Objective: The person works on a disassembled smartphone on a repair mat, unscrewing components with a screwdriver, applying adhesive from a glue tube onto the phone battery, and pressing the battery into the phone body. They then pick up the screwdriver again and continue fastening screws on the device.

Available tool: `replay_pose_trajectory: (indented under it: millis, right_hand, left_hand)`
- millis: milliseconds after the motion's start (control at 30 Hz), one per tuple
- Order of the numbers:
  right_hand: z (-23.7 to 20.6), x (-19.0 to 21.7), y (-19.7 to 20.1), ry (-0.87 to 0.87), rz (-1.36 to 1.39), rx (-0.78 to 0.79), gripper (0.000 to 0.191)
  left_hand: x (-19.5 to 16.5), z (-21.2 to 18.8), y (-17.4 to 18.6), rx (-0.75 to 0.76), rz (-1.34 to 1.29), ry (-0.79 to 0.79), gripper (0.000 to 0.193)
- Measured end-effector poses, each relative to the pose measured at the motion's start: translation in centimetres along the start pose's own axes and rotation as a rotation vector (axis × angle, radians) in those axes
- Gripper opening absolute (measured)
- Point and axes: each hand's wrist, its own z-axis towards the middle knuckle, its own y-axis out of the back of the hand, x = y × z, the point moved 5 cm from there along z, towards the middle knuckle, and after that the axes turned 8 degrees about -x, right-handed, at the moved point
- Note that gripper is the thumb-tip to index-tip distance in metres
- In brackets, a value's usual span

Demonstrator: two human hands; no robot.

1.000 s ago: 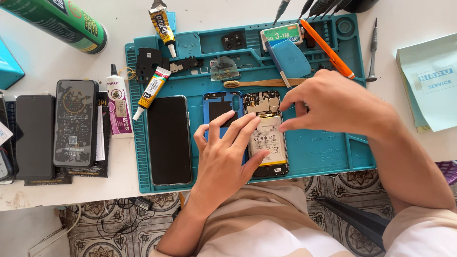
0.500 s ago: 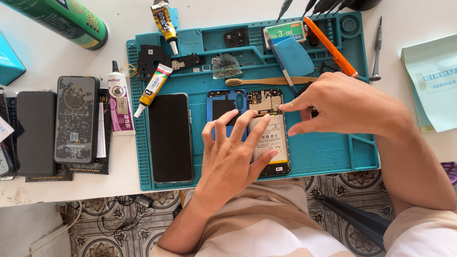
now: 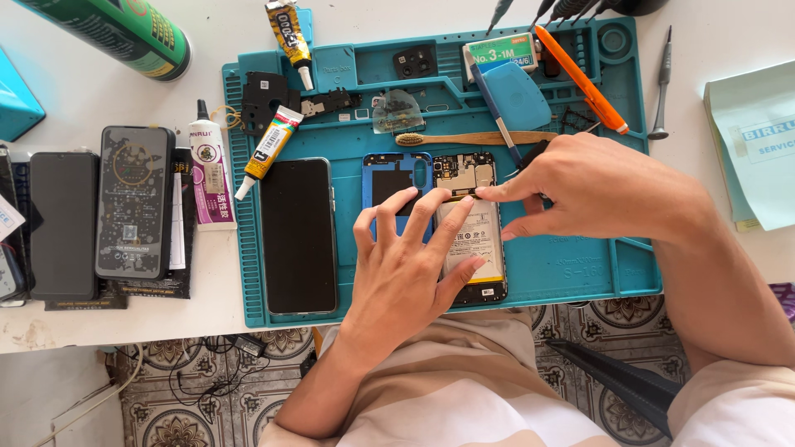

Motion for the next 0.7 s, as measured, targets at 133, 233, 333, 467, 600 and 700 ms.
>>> replay_pose_trajectory:
  millis: [133,233,333,467,600,700]
  right_hand:
    - [-0.2,-0.1,-0.3,-0.056,-0.073,0.068,0.053]
    - [-0.1,0.1,-0.1,-0.038,-0.070,0.030,0.053]
    - [-0.2,0.3,-0.4,-0.020,-0.104,0.032,0.053]
    - [-0.4,1.1,-0.7,0.087,-0.116,-0.042,0.054]
    - [-0.4,2.3,-1.1,0.106,-0.180,-0.086,0.053]
    - [-0.7,2.8,-2.0,0.012,-0.269,-0.055,0.050]
  left_hand:
    - [0.2,-0.1,-0.1,0.005,-0.011,0.005,0.051]
    - [0.2,-0.2,0.0,-0.007,-0.005,-0.002,0.051]
    - [0.2,-0.2,0.0,-0.021,-0.014,-0.003,0.050]
    - [0.2,-0.3,0.2,-0.046,-0.027,-0.003,0.049]
    - [0.4,-0.1,0.8,-0.062,-0.058,0.002,0.047]
    - [0.5,-0.4,1.5,-0.088,-0.072,0.027,0.044]
